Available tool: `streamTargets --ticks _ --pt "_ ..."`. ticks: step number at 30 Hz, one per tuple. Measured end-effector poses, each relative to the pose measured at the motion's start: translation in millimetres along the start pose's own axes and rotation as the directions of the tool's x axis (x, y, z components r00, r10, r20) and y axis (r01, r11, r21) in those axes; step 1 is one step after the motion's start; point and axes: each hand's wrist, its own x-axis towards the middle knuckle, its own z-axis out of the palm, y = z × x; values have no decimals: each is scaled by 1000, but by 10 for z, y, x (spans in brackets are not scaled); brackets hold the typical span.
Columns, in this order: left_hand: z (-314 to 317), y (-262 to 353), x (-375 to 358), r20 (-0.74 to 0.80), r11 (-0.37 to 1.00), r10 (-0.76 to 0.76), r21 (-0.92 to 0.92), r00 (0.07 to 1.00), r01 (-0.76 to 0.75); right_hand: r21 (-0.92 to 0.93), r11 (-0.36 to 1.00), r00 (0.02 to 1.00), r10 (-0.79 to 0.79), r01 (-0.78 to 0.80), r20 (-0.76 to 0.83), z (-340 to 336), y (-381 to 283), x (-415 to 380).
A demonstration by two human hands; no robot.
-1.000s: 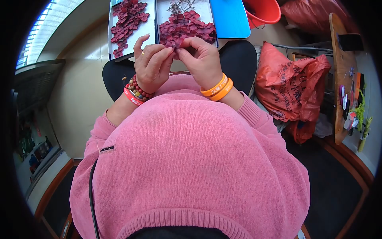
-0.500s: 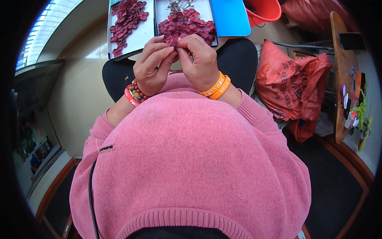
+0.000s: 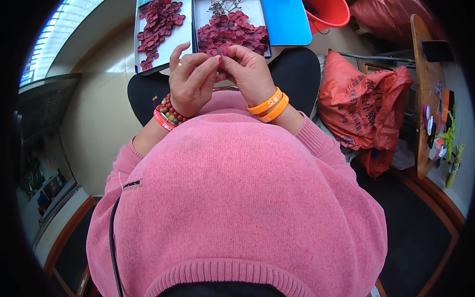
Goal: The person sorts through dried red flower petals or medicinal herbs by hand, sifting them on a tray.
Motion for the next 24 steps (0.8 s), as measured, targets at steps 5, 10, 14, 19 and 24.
streamTargets --ticks 5,10,14,19,24 --pt "-94 62 61 19 991 -55 -123 998 57 59 998 999 -11 14 -43 57 4 -19" --pt "-90 -39 43 -27 869 -343 -389 939 306 -61 996 998 -58 58 -4 48 5 -7" --pt "-75 -97 105 64 883 -369 -288 927 371 -127 989 997 -80 78 -9 30 20 6" --pt "-111 -108 99 214 881 -333 -277 919 383 -136 984 993 -117 116 -4 17 25 17" --pt "-21 -45 82 405 397 -602 -596 688 698 -72 991 994 -113 112 -12 75 36 108"
